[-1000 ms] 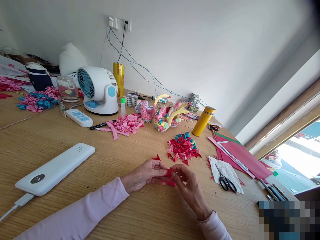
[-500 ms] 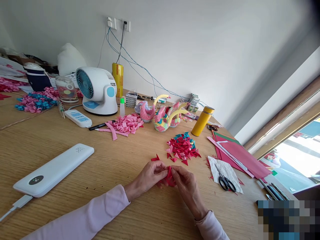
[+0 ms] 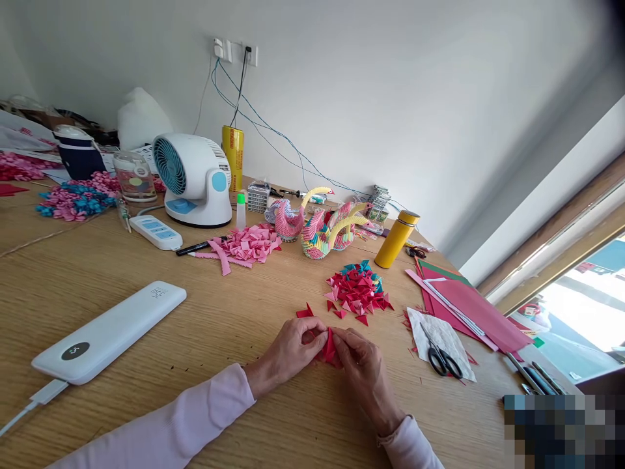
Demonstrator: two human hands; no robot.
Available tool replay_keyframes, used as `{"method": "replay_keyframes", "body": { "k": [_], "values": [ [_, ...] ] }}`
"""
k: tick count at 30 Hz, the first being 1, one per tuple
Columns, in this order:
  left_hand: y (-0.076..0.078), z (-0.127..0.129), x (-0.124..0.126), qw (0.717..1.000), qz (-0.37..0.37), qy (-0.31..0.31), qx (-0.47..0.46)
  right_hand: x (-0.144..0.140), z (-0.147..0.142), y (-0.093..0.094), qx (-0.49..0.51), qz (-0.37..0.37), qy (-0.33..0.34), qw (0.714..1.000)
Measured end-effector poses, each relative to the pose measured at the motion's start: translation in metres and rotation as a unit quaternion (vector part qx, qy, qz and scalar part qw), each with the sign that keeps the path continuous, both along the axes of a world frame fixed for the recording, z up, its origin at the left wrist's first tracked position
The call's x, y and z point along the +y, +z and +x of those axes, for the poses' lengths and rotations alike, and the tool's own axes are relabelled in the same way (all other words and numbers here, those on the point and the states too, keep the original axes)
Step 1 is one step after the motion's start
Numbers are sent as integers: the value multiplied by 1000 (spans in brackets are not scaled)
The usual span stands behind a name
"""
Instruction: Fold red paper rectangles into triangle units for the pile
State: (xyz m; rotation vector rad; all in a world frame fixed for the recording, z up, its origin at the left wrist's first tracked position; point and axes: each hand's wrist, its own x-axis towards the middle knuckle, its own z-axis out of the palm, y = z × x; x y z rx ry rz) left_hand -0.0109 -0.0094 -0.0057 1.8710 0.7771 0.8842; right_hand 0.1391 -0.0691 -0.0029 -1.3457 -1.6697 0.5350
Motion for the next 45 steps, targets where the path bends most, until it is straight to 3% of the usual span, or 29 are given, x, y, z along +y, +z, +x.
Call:
{"method": "replay_keyframes", "body": {
  "k": [3,9,14,18,20,24,27,31,37,42,45],
  "values": [
    [-1,1,-1,1000,-27,4,-12,0,-2,0,-3,-7,-1,1000],
    [2,4,-3,969,-208,-76,-106,3,-2,-3,83,-23,5,996],
    [4,3,-6,914,-342,-120,-180,5,1,-10,128,-26,-22,991],
    [4,0,-5,875,-416,-139,-206,3,2,-10,98,-5,-43,994],
    [3,0,-4,880,-412,-134,-196,2,1,-7,67,12,-40,997],
    [2,2,-1,925,-328,-105,-160,1,0,-4,39,18,-33,999],
    [1,4,0,942,-288,-96,-141,2,2,-4,44,13,-30,998],
    [1,3,-1,941,-296,-100,-132,3,5,-5,33,16,-36,999],
    [-1,-1,-2,912,-356,-153,-134,2,3,-6,43,14,-44,998],
    [-2,3,-3,941,-289,-131,-117,2,3,-7,47,4,-36,998],
    [1,3,-5,939,-295,-131,-116,3,5,-8,45,6,-49,998]
  ]
}}
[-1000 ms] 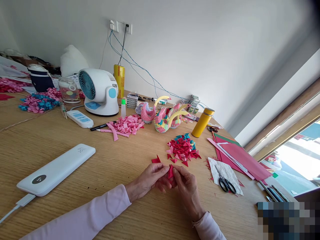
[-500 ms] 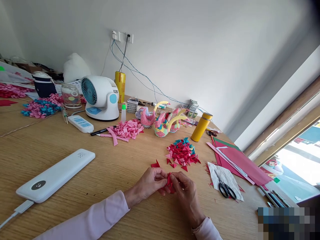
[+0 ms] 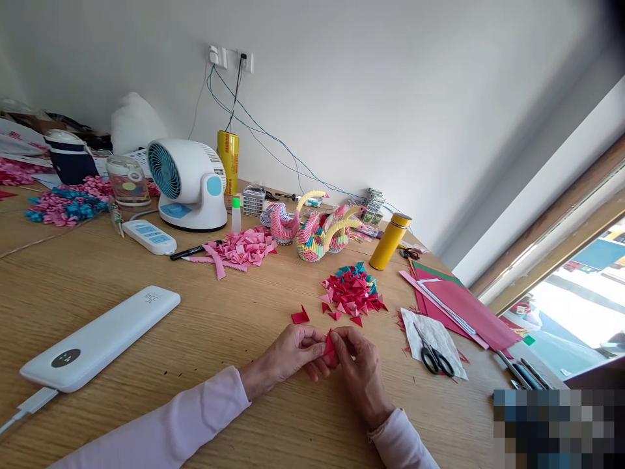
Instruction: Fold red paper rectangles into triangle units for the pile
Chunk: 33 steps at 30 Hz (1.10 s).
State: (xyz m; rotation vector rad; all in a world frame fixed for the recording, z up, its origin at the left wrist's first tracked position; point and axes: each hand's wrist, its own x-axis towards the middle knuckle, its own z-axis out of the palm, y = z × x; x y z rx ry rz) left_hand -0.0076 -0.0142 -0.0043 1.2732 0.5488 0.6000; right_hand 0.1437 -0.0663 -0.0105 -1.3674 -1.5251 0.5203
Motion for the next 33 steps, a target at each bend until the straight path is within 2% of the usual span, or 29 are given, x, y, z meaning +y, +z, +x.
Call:
{"method": "replay_keyframes", "body": {
  "k": [4,9,16,22,25,30,33],
  "values": [
    [5,-3,0,999,-47,-20,-7,1,0,0,-6,8,-16,1000],
    [3,-4,4,1000,-9,7,19,0,-2,1,-14,10,5,1000],
    [3,-6,8,999,0,34,16,1,0,2,-8,23,30,999],
    [6,-6,8,999,24,44,5,0,-1,9,105,-16,79,991],
    [6,-5,8,998,45,52,-2,2,0,5,152,-50,74,984],
    [4,-4,9,995,66,72,-1,8,5,-2,119,-69,64,988],
    [5,-5,10,995,78,60,1,8,6,-1,109,-56,48,991]
  ]
}}
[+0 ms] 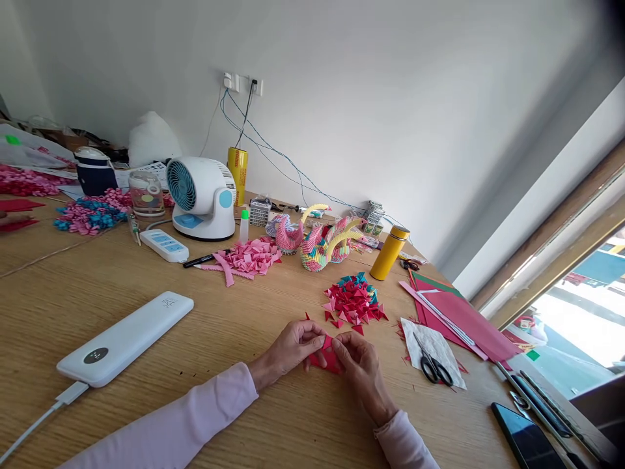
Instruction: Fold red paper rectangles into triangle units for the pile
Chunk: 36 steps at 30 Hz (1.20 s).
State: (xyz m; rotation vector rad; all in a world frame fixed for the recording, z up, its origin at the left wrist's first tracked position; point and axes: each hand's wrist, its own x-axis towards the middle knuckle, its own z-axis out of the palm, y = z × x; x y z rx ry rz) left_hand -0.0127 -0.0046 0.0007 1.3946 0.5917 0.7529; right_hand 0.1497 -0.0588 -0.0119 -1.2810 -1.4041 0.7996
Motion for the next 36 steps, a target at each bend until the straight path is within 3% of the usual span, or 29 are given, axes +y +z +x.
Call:
{"method": "replay_keyframes", "body": {
  "k": [8,11,14,18,22,26,36],
  "values": [
    [-4,0,4,998,38,16,40,-4,1,3,-36,23,-23,999],
    [-4,-1,3,996,78,26,46,-6,3,5,-114,83,-42,989],
    [-1,-3,0,986,146,36,68,-9,3,11,-200,146,-16,969],
    [1,-6,-5,950,265,63,156,-17,3,19,-309,166,18,936],
    [2,-7,-16,889,391,47,233,-30,7,17,-380,175,11,908],
    [6,-8,-29,829,478,50,287,-48,11,11,-402,171,11,900],
    [1,-12,-37,791,556,3,255,-75,15,11,-469,105,108,870]
  ]
}}
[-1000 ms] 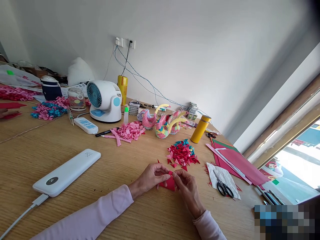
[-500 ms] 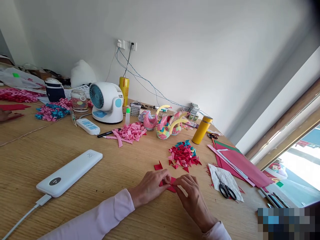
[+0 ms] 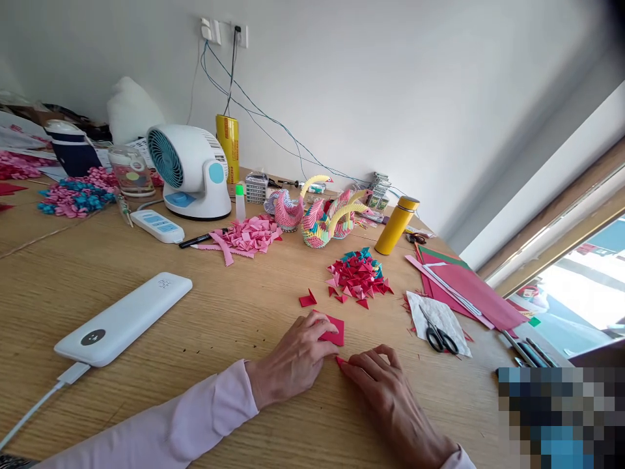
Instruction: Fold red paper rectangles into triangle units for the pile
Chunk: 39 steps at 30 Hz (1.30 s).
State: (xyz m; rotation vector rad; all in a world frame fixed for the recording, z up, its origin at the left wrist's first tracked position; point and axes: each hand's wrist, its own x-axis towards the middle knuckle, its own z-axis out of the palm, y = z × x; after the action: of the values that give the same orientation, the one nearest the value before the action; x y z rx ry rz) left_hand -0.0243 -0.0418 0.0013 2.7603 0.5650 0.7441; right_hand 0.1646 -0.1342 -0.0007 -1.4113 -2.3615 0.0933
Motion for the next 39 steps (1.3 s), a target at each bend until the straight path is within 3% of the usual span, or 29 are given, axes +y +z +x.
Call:
{"method": "replay_keyframes", "body": {
  "k": [8,14,20,28,32,39],
  "values": [
    [-4,2,-6,995,94,-11,40,-5,-3,9,-23,24,16,999],
    [-10,1,-12,983,166,3,72,7,1,-12,-42,179,28,983],
    [-6,1,-17,985,144,8,96,15,0,-27,-140,237,15,961],
    [5,0,-22,993,68,20,97,21,-7,-19,-143,278,13,950],
    [1,1,-21,996,49,21,77,25,-5,-23,-140,296,25,945],
    [-8,2,-11,999,30,29,11,26,4,-22,-172,263,43,948]
  ]
}}
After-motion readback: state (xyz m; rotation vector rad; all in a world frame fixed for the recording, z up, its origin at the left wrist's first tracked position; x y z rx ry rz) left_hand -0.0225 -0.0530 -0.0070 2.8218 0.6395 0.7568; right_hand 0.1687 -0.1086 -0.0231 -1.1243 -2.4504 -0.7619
